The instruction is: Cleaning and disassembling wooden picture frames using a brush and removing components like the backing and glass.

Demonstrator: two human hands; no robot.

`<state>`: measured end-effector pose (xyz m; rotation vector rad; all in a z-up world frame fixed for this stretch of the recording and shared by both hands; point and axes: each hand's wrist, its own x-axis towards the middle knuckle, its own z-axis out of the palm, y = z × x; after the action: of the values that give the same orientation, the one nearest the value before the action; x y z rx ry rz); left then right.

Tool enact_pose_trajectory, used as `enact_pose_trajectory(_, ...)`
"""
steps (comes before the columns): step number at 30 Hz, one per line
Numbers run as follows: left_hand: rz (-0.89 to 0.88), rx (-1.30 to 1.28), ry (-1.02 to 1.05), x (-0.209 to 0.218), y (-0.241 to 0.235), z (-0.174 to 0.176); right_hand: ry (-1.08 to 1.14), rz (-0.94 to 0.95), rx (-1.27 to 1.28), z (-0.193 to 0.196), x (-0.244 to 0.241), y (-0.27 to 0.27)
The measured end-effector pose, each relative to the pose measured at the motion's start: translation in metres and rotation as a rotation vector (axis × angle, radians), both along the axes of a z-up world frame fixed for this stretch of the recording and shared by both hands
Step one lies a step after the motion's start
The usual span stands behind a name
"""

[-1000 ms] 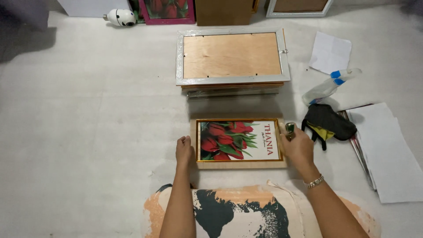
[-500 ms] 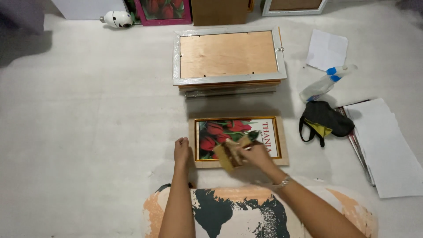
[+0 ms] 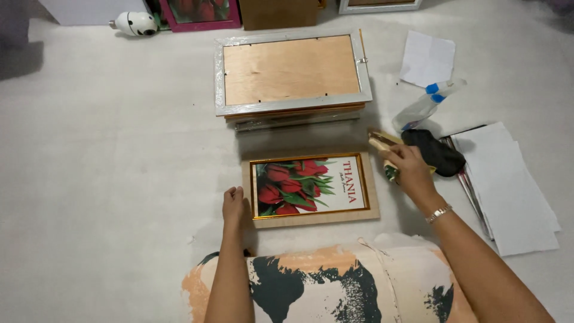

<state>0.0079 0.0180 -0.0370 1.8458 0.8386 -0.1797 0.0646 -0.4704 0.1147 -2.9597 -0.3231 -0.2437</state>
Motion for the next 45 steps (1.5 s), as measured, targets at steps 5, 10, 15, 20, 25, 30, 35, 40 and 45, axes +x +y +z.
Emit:
enact_pose_trajectory(5,0.002,-0.007,-0.002,-0.003,-0.005,0.020,-0.111,0.142,-0.169,-0.042,0.020,-0.007)
enact_pose_trajectory(10,-0.002,0.001,0.009,0.001,0.006,-0.015,-0.007,0.148,-0.175,-0.066,0.029,-0.021)
enact_pose_trajectory(15,-0.009,0.005,0.032,0.001,0.001,-0.004,0.119,0.146,-0.239,-0.077,0.023,-0.037)
enact_pose_trajectory(20,-0.021,0.006,0.023,-0.003,-0.005,0.019,-0.024,0.168,-0.408,-0.065,0.020,-0.027)
enact_pose_trajectory(25,-0.035,0.112,-0.017,-0.008,-0.020,0.061,0.086,-0.004,-0.187,-0.097,0.028,0.004)
enact_pose_trajectory(30,-0.190,0.374,-0.191,-0.011,-0.039,0.090,0.614,-0.537,0.381,-0.109,0.021,0.038)
enact_pose_trajectory(35,-0.192,0.287,-0.180,-0.011,-0.047,0.083,0.520,-0.621,0.573,-0.100,0.012,0.059)
enact_pose_trajectory(40,-0.095,0.112,-0.088,-0.005,-0.025,0.054,0.451,-0.738,0.713,-0.108,0.009,0.046)
enact_pose_trajectory(45,0.101,-0.073,-0.274,-0.005,-0.035,0.106,0.178,-0.522,0.661,-0.058,0.010,0.043)
